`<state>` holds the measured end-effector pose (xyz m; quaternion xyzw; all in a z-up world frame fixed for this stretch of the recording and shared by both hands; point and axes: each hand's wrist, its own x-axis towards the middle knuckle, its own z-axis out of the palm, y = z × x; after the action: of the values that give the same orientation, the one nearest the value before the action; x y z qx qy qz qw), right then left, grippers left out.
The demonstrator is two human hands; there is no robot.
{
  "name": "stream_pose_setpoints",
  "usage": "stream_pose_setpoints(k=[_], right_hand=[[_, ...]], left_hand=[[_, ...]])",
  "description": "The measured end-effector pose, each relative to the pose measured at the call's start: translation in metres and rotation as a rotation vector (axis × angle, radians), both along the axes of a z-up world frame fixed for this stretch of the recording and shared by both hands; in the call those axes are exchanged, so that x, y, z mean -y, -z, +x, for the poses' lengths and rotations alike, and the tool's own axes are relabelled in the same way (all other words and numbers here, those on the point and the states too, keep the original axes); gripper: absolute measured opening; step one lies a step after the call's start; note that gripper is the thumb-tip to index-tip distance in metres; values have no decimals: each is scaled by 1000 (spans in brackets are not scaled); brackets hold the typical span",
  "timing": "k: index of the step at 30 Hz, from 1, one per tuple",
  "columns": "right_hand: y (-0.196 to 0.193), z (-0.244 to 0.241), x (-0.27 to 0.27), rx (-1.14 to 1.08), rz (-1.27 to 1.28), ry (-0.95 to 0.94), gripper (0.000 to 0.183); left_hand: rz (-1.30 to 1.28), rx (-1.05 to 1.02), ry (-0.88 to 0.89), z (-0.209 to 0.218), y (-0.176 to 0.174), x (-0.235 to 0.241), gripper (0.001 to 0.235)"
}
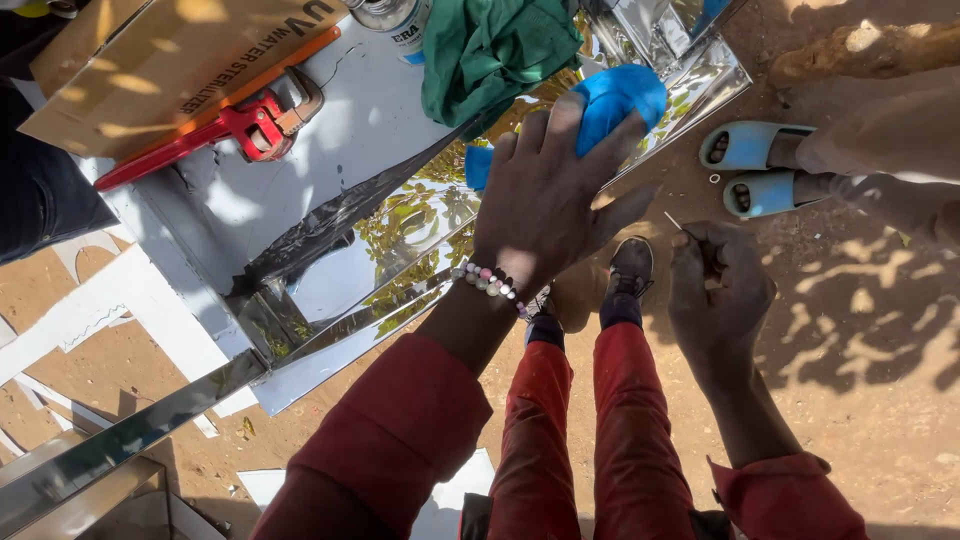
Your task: Polishing a reflective metal side panel with a cloth and peeling off protective film from the edges.
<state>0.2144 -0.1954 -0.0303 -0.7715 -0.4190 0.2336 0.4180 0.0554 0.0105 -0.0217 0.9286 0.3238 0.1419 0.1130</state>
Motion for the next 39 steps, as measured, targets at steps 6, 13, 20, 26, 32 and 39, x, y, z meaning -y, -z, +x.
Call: stream_pose_setpoints(k=[6, 13, 20, 26, 32, 39], right_hand=[[4, 11, 15, 0, -91, 83, 10], [-16, 19, -32, 55, 55, 127, 4], [-11, 64, -130, 466, 114, -91, 12], [-2, 65, -135, 425, 179, -161, 8], [13, 68, -131, 449, 192, -156, 7], [12, 64, -135, 393, 223, -112, 5]], left_hand=[[11, -134, -66, 34, 28, 0, 90], [-40, -88, -157, 48, 12, -6, 77], [13, 21, -284, 59, 11, -3, 74], [35, 7, -290, 61, 19, -3, 77], [-70, -34, -245, 57, 18, -4, 80], [-50, 16, -199, 52, 11, -8, 77]])
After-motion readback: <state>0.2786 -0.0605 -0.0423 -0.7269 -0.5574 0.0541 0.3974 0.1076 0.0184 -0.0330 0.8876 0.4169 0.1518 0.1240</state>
